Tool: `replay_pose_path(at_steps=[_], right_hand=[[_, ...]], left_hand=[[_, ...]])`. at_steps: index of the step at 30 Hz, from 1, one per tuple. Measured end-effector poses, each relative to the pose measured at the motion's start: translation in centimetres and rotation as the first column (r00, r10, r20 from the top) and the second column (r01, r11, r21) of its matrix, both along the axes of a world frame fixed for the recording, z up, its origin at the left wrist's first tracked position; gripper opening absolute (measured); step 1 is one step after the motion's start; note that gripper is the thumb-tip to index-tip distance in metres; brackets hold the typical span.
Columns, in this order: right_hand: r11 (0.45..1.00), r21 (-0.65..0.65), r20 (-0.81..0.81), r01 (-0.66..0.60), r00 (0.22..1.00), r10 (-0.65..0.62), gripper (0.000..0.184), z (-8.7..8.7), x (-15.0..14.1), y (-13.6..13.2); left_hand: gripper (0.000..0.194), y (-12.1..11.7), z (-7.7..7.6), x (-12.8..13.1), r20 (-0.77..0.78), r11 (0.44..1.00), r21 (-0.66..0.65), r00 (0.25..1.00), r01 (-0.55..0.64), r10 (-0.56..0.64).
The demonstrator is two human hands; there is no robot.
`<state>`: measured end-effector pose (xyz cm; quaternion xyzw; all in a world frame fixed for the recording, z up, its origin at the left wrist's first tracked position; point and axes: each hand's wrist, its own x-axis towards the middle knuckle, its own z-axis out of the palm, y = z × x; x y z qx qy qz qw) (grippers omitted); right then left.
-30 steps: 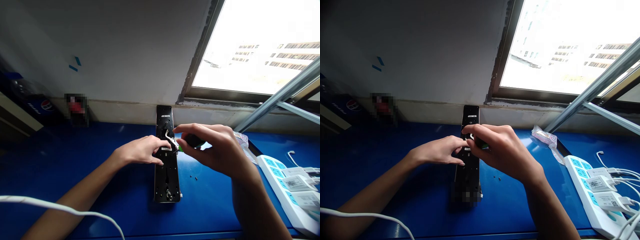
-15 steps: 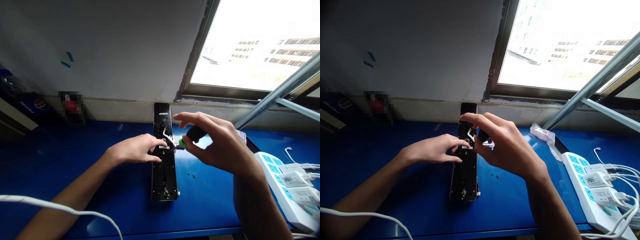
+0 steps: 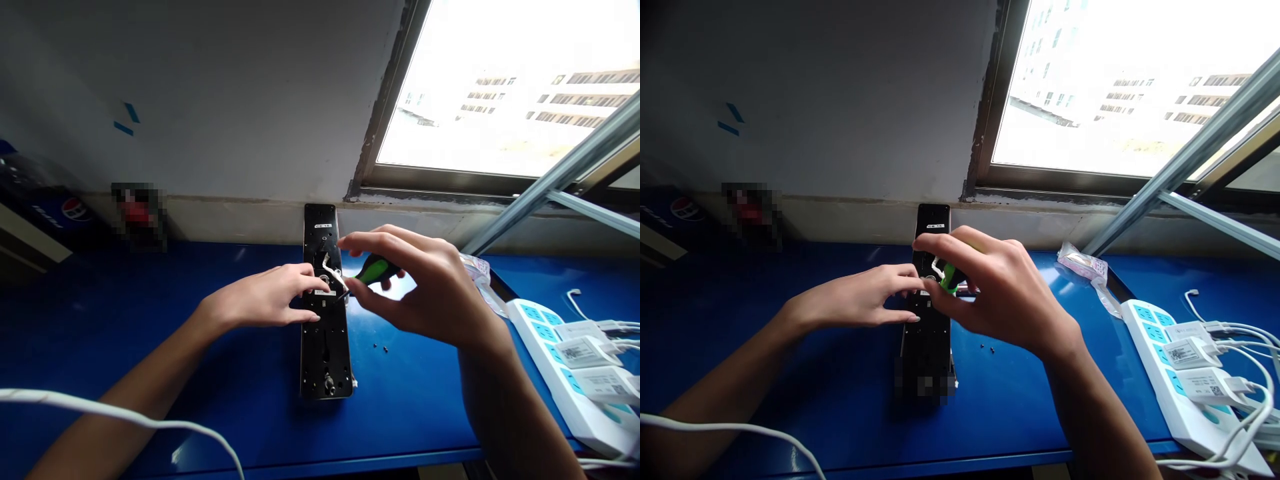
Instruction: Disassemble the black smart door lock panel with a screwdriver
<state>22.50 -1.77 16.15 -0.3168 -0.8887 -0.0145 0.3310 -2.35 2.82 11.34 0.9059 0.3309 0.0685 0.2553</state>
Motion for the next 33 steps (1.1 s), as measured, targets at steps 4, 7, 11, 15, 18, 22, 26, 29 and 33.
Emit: replay_pose_path(at_steps=[4, 7, 11, 15, 18, 22, 26, 29, 33], right_hand=[[1.0, 0.0, -0.033, -0.006, 0.999, 0.006, 0.029, -0.1, 0.1, 0.0], [0.999, -0.028, -0.022, -0.023, 1.0, 0.023, 0.047, -0.1, 0.1, -0.1], [1.0, 0.021, 0.003, 0.017, 1.0, -0.017, 0.034, -0.2, 0.2, 0.0], [1.0, 0.012, -0.009, 0.009, 1.0, -0.009, 0.035, -0.2, 0.2, 0.0], [1.0, -0.008, 0.005, 0.006, 1.0, -0.006, 0.047, -0.1, 0.1, -0.1], [0.998, 0.026, 0.018, 0.063, 0.998, -0.063, 0.033, -0.1, 0.1, 0.0], [0.997, 0.02, 0.025, 0.072, 0.997, -0.073, 0.028, -0.1, 0.2, 0.1], [0.997, 0.006, 0.036, 0.076, 0.996, -0.076, 0.029, 0.0, 0.3, 0.1], [0.995, 0.016, 0.052, 0.094, 0.994, -0.095, 0.028, -0.1, 0.3, 0.1]], left_hand=[[0.04, -0.1, 0.1, -0.2, -0.007, 1.0, 0.025, 1.0, 0.019, -0.019], [0.04, -0.1, 0.2, -0.2, 0.0, 0.998, 0.027, 0.998, 0.056, -0.056], [0.04, -0.2, 0.4, -0.1, -0.002, 0.997, 0.02, 0.997, 0.072, -0.072], [0.038, 0.1, 0.2, -0.1, 0.024, 0.998, 0.021, 0.998, 0.054, -0.054], [0.033, 0.4, -0.1, -0.1, 0.104, 0.997, 0.053, 0.993, 0.051, -0.056], [0.041, 0.8, -0.7, 0.1, 0.252, 0.992, 0.122, 0.966, 0.024, -0.055], [0.043, 0.8, -1.2, 0.8, 0.371, 0.992, 0.123, 0.928, -0.039, -0.009], [0.043, 0.5, -1.7, 1.6, 0.444, 0.989, 0.106, 0.895, -0.106, 0.048], [0.028, -0.1, -2.5, 2.6, 0.522, 0.993, 0.001, 0.847, -0.119, 0.1]])
